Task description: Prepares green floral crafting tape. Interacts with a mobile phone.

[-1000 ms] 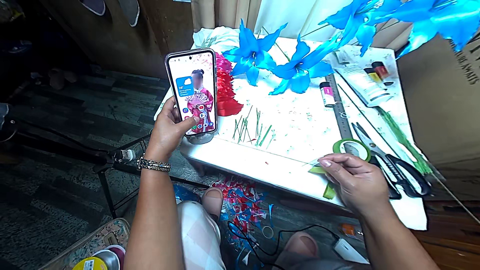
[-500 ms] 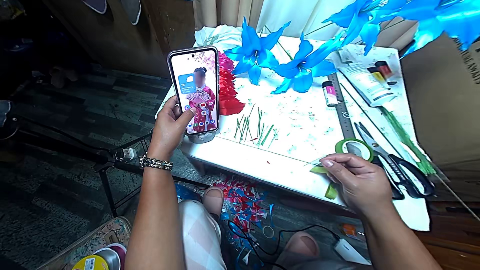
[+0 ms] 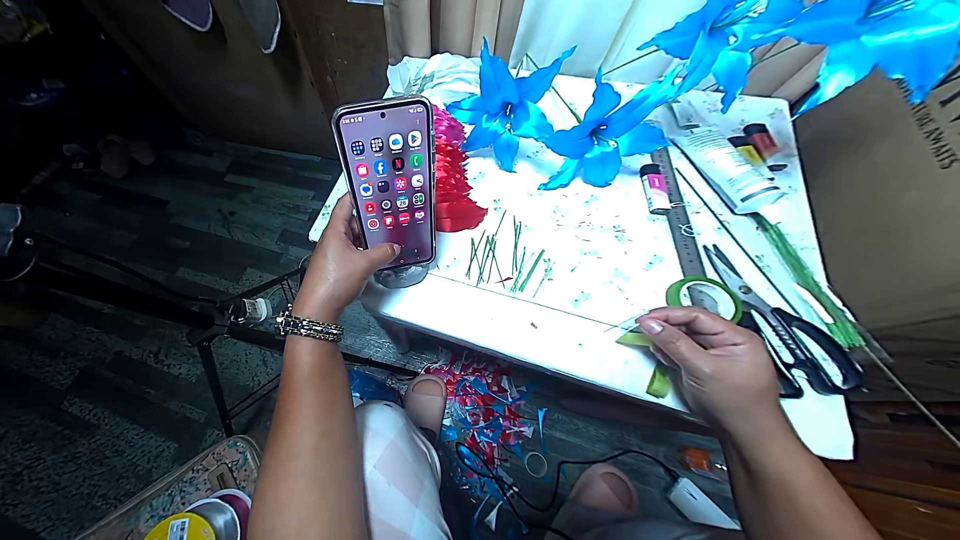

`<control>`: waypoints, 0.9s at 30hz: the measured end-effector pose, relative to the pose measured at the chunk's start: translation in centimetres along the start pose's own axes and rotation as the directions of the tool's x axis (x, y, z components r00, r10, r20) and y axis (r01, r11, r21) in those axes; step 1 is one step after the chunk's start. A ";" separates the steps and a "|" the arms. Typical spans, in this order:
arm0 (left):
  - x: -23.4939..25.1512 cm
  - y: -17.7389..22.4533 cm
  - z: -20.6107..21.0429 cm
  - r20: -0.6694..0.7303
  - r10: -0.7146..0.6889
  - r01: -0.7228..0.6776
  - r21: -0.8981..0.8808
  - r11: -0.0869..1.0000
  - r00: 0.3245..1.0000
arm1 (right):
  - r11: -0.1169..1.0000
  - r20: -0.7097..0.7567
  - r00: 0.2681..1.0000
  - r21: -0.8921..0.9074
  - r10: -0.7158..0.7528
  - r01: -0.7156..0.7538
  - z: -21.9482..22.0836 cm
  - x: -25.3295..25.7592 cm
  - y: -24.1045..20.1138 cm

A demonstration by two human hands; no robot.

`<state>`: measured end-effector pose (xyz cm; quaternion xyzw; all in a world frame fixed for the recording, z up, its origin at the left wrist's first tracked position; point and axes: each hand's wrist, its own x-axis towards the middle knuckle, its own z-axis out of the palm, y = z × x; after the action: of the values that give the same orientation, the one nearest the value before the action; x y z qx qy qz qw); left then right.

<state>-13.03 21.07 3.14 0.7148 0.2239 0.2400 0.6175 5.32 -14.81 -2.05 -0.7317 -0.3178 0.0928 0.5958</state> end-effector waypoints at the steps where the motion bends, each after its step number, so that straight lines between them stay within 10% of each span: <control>1: 0.0 0.0 0.1 0.001 0.001 -0.001 -0.002 1.000 1.000 | 1.000 -0.001 1.000 -0.004 -0.001 0.000 0.0 0.0 0.0; 12: 1.6 0.9 2.0 -0.404 0.274 -0.257 0.096 0.962 0.873 | 1.000 -0.001 1.000 -0.021 0.010 -0.010 0.2 0.1 0.0; 27: 2.7 2.8 4.0 -0.528 0.306 -0.328 0.054 0.943 0.792 | 1.000 0.001 1.000 0.001 -0.001 0.001 0.3 0.1 0.0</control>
<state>-8.39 19.28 5.58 0.6354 0.2575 0.5321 0.4968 5.27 -14.49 -2.11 -0.7313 -0.3184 0.0930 0.5960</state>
